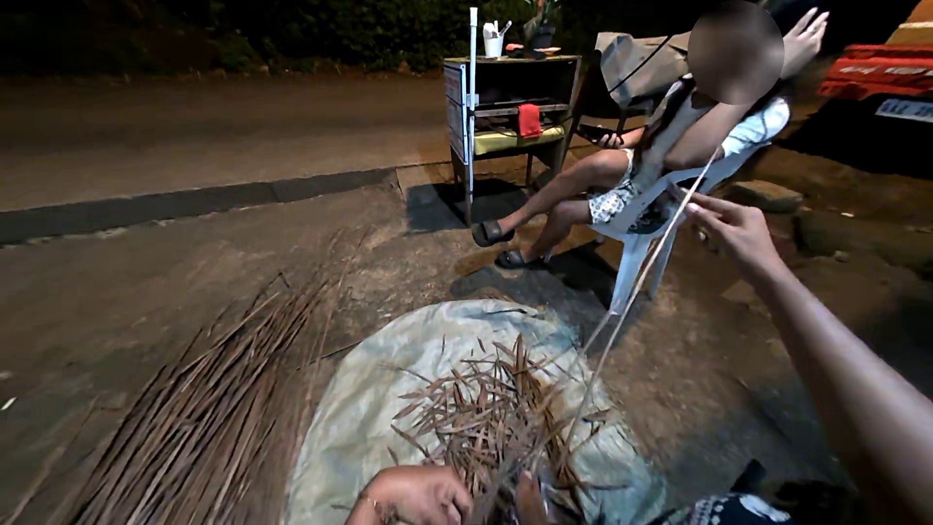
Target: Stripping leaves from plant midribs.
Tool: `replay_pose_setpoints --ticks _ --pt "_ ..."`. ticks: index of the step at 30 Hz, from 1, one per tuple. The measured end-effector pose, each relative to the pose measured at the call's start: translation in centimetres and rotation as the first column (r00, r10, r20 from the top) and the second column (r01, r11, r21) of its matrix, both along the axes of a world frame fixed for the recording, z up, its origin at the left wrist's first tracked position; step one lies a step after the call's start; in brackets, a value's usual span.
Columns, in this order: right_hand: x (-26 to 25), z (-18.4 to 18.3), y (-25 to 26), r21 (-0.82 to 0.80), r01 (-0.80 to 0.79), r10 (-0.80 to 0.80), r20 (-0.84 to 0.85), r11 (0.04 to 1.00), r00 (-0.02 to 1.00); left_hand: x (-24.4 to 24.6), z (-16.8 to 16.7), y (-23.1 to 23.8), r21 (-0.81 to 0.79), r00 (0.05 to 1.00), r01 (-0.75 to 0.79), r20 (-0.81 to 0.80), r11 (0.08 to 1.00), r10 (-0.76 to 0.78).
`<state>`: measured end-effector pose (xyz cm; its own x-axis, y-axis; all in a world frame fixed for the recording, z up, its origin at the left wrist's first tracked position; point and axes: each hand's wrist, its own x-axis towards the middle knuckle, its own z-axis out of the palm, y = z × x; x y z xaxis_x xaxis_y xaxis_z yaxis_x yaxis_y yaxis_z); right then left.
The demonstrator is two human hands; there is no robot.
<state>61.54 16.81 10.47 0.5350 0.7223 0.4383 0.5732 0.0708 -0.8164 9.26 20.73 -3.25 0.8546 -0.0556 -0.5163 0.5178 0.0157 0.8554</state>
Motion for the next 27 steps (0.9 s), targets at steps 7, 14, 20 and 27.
replay_pose_setpoints --ticks 7,14,20,27 --pt "1.4 -0.8 -0.5 -0.011 0.068 -0.068 -0.032 0.998 0.997 -2.0 -2.4 2.4 0.032 0.981 -0.135 -0.134 0.990 0.138" --pt "-13.1 -5.0 3.6 -0.398 -0.507 0.459 -0.215 0.765 0.862 4.2 0.7 0.5 -0.246 0.686 -0.669 0.161 0.702 0.710" --pt "-24.4 -9.7 3.2 -0.561 -0.715 0.762 -0.211 0.418 0.612 7.0 2.0 -0.9 -0.383 0.336 -0.865 0.037 0.324 0.941" --pt "-24.6 -10.6 3.1 -0.603 -0.691 0.775 -0.182 0.398 0.605 7.0 1.4 -2.4 -0.571 0.371 -0.772 -0.050 0.278 0.927"
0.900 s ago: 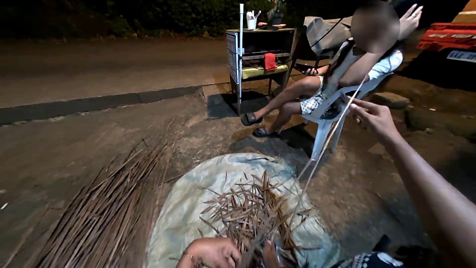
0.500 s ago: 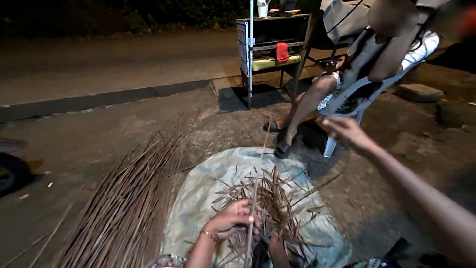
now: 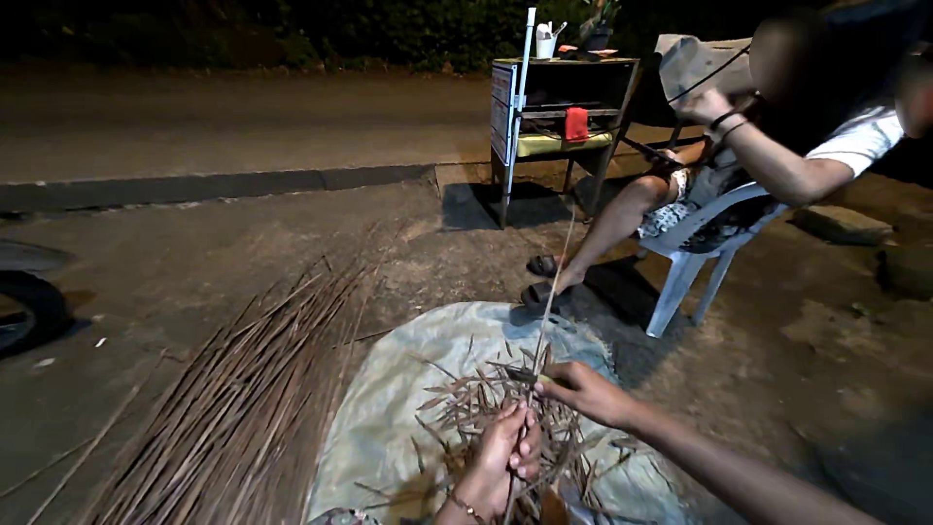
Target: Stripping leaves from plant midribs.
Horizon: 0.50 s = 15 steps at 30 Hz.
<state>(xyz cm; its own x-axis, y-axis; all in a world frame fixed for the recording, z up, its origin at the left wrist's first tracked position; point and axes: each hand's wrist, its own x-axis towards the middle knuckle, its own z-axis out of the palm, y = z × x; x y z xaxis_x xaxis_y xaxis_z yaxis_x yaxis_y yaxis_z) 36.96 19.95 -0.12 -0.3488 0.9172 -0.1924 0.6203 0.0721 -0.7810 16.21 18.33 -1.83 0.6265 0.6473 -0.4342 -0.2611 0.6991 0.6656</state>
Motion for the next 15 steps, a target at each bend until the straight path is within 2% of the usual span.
replay_pose_setpoints --ticks 4,8,15 --pt "1.0 0.1 0.1 0.029 0.038 -0.040 0.053 0.999 0.998 0.4 0.4 -0.1 -0.029 0.999 -0.004 0.031 1.000 0.004" --pt "3.0 0.6 1.1 0.132 0.174 -0.183 0.054 0.976 0.982 0.8 1.0 -0.4 -0.046 0.998 0.003 0.057 0.999 0.000" --pt "9.0 2.3 2.7 0.232 0.444 -0.430 -0.113 0.865 0.896 0.8 0.3 -1.3 0.003 0.983 0.152 0.104 0.988 -0.152"
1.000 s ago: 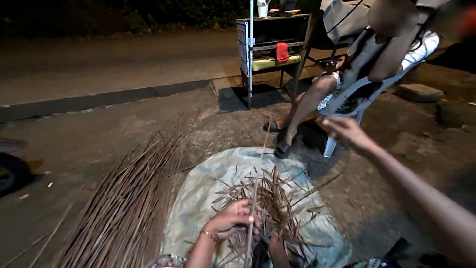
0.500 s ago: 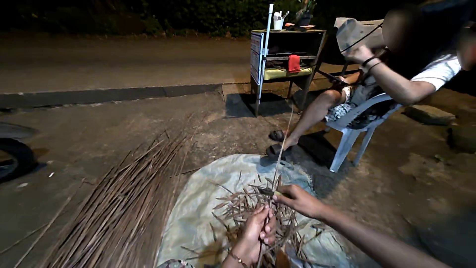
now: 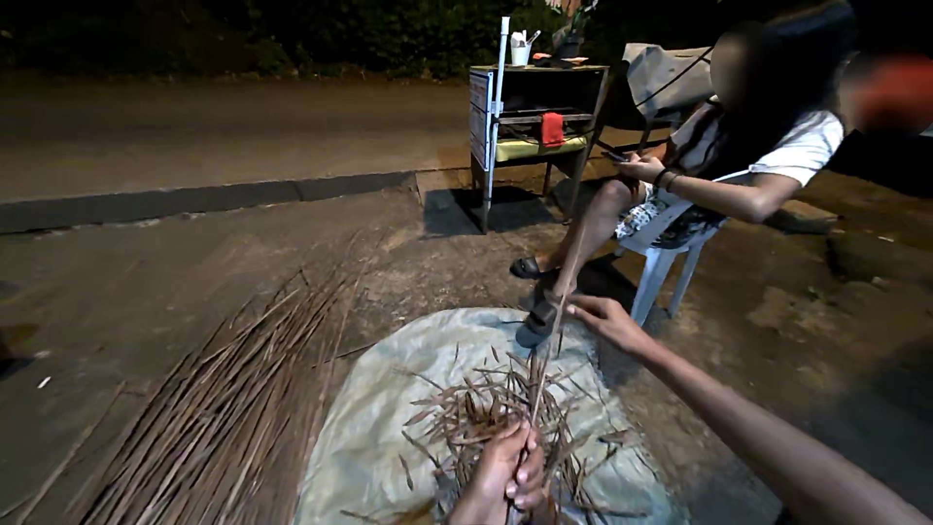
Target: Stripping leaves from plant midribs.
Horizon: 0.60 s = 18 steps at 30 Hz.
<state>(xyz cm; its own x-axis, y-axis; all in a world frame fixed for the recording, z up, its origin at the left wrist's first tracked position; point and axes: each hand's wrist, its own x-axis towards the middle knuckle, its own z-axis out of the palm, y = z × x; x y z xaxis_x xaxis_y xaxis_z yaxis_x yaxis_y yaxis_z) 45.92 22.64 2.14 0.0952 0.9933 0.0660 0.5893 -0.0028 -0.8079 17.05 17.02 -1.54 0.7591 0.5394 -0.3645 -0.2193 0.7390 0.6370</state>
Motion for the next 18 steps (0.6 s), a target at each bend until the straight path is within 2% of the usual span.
replay_pose_setpoints --ticks 5,10,13,16,18 --pt "6.2 1.7 0.5 0.115 0.275 -0.261 -0.124 0.954 0.957 0.1 -0.1 -1.2 0.051 0.996 0.088 0.008 0.995 -0.088" --pt "11.0 3.6 -1.4 0.188 0.410 -0.389 -0.141 0.892 0.911 -0.3 -0.3 -1.1 0.066 0.991 0.124 0.035 0.990 -0.126" --pt "13.3 5.1 -2.8 0.271 0.516 -0.481 -0.189 0.813 0.856 -0.6 -0.8 -0.9 0.049 0.990 0.129 0.060 0.990 -0.131" --pt "14.6 6.3 -4.3 0.326 0.534 -0.484 -0.225 0.780 0.845 -0.8 -0.9 -0.5 0.041 0.996 0.072 0.045 0.997 -0.074" --pt "13.4 6.2 -4.5 0.283 0.460 -0.406 -0.232 0.841 0.884 -1.0 -0.7 -0.2 0.017 0.999 0.012 0.030 1.000 -0.012"
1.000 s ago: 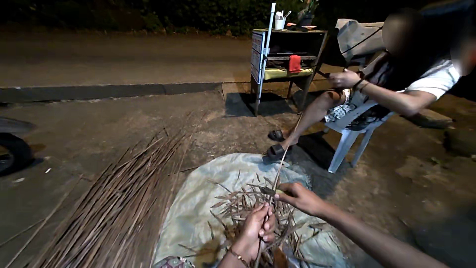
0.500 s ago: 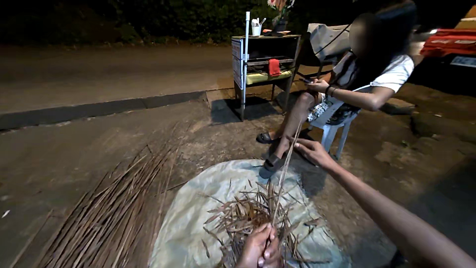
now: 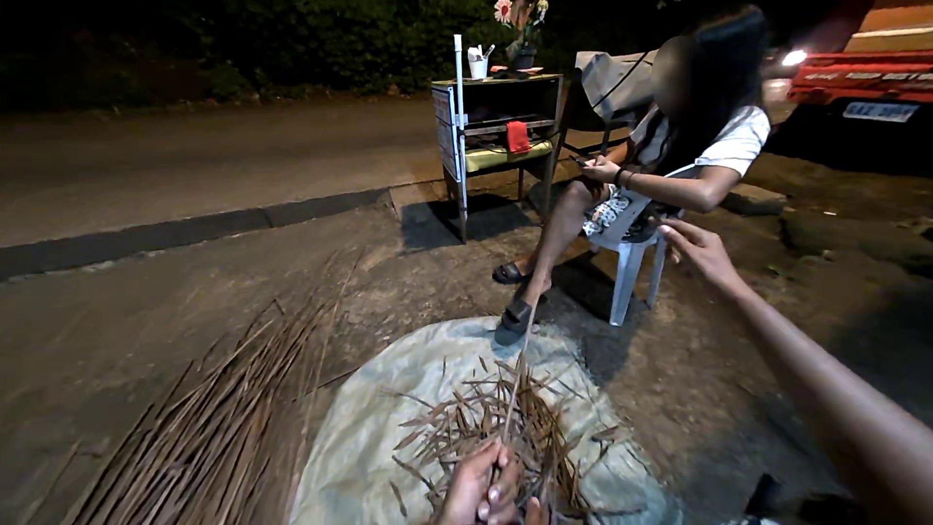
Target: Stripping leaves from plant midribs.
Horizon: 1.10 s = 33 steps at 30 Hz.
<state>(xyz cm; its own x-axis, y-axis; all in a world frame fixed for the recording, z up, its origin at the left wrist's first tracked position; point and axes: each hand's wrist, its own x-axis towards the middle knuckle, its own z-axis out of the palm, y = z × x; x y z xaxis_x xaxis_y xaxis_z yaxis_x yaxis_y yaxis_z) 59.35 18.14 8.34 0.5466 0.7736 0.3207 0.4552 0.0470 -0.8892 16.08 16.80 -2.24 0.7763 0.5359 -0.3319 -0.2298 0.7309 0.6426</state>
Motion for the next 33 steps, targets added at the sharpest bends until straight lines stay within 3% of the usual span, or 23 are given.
replay_pose_setpoints --ticks 2,4,8,11,15,24,29,31,33 --pt "-3.5 -0.2 0.4 -0.125 -0.150 0.149 -0.012 0.981 0.989 0.1 0.4 0.4 -0.026 0.996 -0.082 -0.028 0.996 0.081" --pt "-8.5 -0.7 1.1 -0.286 -0.319 0.323 -0.034 0.904 0.946 0.3 0.5 0.9 -0.022 0.988 -0.151 -0.029 0.988 0.151" --pt "-18.5 -3.3 1.4 -0.462 -0.641 0.706 -0.047 0.612 0.707 0.2 0.9 1.1 0.007 0.971 -0.235 -0.033 0.972 0.235" --pt "-23.2 -4.9 0.5 -0.524 -0.712 0.816 -0.055 0.468 0.576 0.0 1.3 0.8 0.031 0.956 -0.280 -0.083 0.959 0.282" --pt "-24.9 -5.0 -0.5 -0.650 -0.646 0.845 -0.012 0.399 0.534 0.2 2.1 -0.1 0.067 0.934 -0.315 -0.158 0.947 0.322" --pt "-23.1 -5.7 0.0 -0.624 -0.580 0.797 0.118 0.524 0.593 0.4 2.0 0.5 0.035 0.969 -0.245 -0.019 0.969 0.246" --pt "-19.2 -5.9 2.3 -0.351 -0.480 0.522 0.033 0.804 0.852 0.2 2.4 -0.8 0.050 0.993 -0.112 -0.033 0.992 0.114" --pt "-16.5 -5.1 2.9 -0.263 -0.445 0.455 -0.022 0.856 0.890 0.3 2.1 -1.4 0.051 0.997 -0.070 -0.011 0.996 0.070" --pt "-15.5 -4.4 2.5 -0.207 -0.485 0.480 -0.077 0.850 0.874 0.5 1.8 -1.5 0.061 0.997 -0.080 -0.017 0.995 0.081"
